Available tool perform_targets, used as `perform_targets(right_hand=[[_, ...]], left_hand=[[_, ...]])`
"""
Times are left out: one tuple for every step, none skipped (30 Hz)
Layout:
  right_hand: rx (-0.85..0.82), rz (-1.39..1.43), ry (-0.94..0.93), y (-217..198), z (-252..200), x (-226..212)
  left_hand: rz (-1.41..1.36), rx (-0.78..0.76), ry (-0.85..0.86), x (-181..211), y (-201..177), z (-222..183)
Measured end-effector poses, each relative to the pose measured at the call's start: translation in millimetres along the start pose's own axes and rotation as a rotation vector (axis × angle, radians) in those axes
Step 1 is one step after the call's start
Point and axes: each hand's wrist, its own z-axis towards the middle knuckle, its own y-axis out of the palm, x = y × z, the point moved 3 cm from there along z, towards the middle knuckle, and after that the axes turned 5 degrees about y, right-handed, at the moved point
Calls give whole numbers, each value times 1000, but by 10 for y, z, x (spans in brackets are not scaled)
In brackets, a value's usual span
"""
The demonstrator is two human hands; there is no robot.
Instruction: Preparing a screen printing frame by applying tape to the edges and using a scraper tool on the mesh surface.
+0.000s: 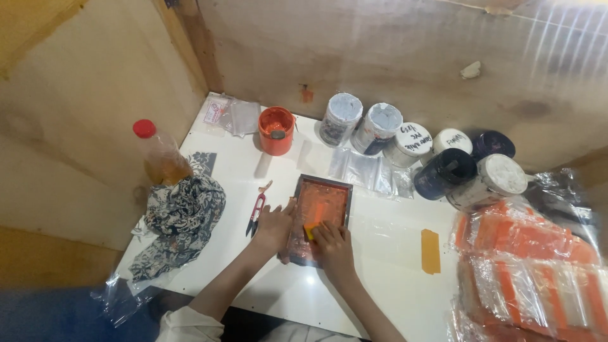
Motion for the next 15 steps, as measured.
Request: perform_targets(right_hand=[[-2, -2, 1, -55, -38, -25], [-10, 5, -37, -110, -77, -64], [-19, 13, -75, -162, -115, -111], [-21, 13, -75, -206, -146, -99], [-18, 21, -104, -247, -175, -103], [-15, 28, -134, -289, -206, -107], [-15, 31, -137, -300, -233, -47], [-40, 35, -172, -304, -263, 3], [-66, 39, -206, -313, -306, 49], [-68, 41, -207, -365, -233, 83], [-106, 46, -171, -410, -150, 140], [-143, 51, -134, -459, -70, 197], [-141, 50, -134, -447, 44, 235], [-174, 84, -22, -427, 161, 304], [-207, 119, 89, -402, 276, 368]], left_hand=[[0, 0, 3, -2, 22, 37], [7, 6, -5, -6, 42, 72], [13, 12, -14, -17, 69, 100], [11, 10, -12, -12, 77, 118], [19, 22, -13, -16, 87, 129], [27, 33, -14, -18, 97, 138], [25, 32, -17, -24, 103, 159], [12, 25, -22, -30, 112, 178], [0, 16, -25, -27, 129, 195], [-2, 14, -26, -27, 126, 166], [-11, 23, -27, -23, 106, 144], [-21, 33, -28, -17, 84, 120], [-19, 35, -29, -2, 44, 82], [-18, 18, -29, 13, 9, 42], [-19, 0, -32, 24, -21, -2]])
